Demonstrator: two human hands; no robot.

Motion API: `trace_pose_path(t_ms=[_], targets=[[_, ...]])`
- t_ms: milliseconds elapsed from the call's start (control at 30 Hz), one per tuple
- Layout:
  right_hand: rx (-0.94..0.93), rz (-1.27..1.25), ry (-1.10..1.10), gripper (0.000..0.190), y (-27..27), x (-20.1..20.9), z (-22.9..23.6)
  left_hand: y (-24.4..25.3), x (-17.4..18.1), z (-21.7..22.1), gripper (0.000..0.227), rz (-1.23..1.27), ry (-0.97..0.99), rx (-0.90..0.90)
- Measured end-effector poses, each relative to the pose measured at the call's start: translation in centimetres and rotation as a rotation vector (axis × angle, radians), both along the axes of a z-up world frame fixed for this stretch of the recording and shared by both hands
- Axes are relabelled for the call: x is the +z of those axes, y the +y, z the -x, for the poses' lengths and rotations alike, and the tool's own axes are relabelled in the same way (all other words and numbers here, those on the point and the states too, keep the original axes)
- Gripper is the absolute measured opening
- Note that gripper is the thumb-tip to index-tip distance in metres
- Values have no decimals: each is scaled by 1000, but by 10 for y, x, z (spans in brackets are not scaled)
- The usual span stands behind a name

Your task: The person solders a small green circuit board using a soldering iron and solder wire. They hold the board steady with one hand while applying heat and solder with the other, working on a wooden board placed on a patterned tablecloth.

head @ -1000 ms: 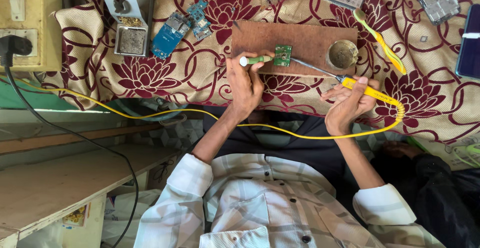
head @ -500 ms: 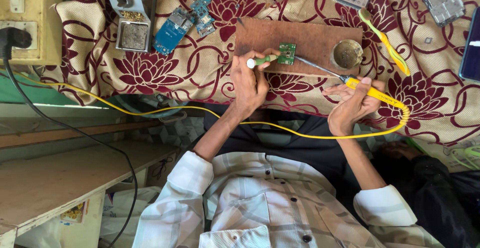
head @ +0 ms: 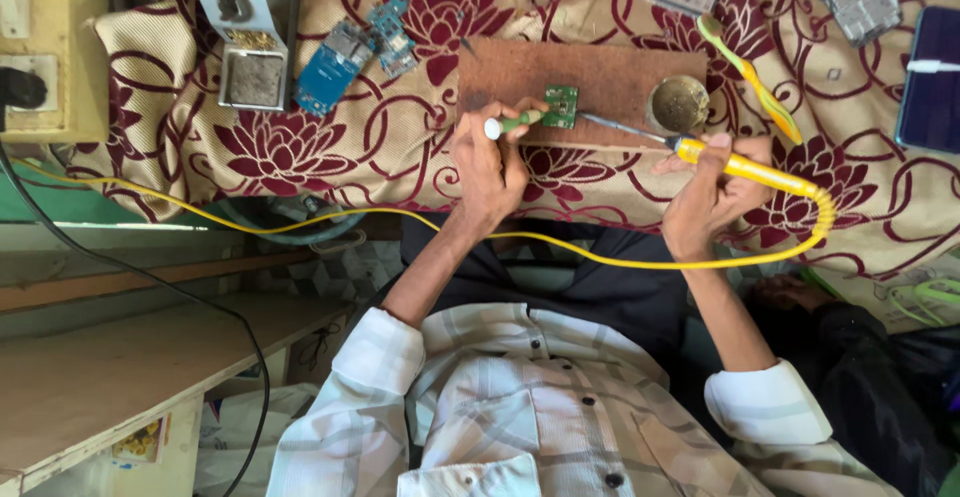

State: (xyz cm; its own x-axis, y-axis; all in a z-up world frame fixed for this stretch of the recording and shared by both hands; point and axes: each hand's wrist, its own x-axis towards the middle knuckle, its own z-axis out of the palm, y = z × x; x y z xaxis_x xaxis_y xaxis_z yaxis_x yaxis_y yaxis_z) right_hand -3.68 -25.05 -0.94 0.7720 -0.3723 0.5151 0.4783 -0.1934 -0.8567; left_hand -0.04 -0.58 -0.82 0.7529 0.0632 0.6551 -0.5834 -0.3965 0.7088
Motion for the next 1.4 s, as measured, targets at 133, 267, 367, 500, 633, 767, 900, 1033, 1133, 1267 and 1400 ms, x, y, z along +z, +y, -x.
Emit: trace_pose_path(t_ms=[133, 267, 367, 500, 633, 767, 900, 1033, 1133, 1267, 1400], targets=[[-19, -242, -23, 24, 2, -13, -3, 2, 0, 0, 29, 11, 52, -7], [85, -424, -50, 26, 2, -32, -8, 3, 2, 0, 30, 28, 30, -42], [71, -447, -34, 31, -2, -41, -5, 4, 5, -2, 31, 9, 0, -44], [64, -432, -58, 30, -3, -46, -4, 4, 5, 0, 32, 18, 17, -51], [81, -362, -47, 27, -1, -45, -3, 2, 5, -2, 31, 34, 17, -51], [91, -349, -45, 26, 0, -44, -3, 1, 4, 0, 30, 3, -4, -20], [64, -361, -46, 27, 3, -39, -3, 3, 6, -1, 32, -28, -11, 0], [71, -360, -44, 28, 5, -36, -1, 3, 5, -2, 33, -24, -2, -21], [70, -364, -36, 29, 6, -34, -5, 3, 5, -2, 33, 0, -10, -29], [45, -391, -19, 29, 4, -38, -4, 3, 4, 0, 32, -3, -3, -26], [28, -400, -42, 26, 1, -43, -5, 4, 5, -1, 32, -27, -22, -27]])
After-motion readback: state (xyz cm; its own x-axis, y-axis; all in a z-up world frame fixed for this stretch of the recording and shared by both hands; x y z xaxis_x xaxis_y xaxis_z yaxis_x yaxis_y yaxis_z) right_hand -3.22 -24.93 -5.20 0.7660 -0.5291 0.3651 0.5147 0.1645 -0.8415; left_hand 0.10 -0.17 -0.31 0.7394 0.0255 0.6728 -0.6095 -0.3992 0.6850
